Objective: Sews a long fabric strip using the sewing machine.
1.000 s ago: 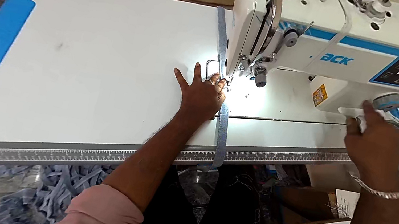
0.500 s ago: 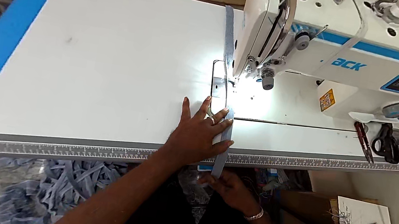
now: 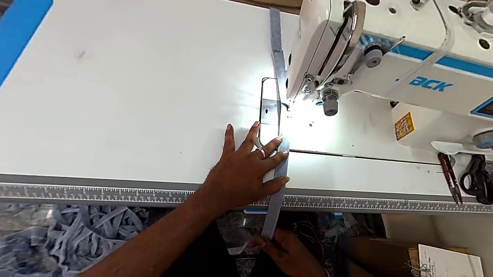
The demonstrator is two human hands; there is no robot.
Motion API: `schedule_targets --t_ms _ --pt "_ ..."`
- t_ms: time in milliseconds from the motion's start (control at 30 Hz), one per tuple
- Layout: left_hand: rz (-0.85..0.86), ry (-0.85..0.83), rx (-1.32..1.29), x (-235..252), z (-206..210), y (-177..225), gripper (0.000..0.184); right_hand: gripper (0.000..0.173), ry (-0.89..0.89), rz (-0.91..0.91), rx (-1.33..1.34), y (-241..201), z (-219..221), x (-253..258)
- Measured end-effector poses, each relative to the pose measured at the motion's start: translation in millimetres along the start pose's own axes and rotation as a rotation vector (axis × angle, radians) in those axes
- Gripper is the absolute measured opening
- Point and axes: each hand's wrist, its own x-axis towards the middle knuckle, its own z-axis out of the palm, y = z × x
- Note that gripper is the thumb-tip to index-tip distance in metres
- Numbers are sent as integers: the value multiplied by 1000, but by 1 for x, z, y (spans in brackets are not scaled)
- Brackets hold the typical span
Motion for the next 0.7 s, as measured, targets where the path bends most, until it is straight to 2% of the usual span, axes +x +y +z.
schedule_targets --t_ms 200,467,700 --pt "4 -7 9 -1 0 0 66 28 -14 1 -16 4 0 -1" --pt "14 -11 11 -2 -2 1 67 38 17 21 16 -4 -3 -5" --pt "28 5 -3 -4 -1 1 63 37 71 -63 15 -2 -2 -4"
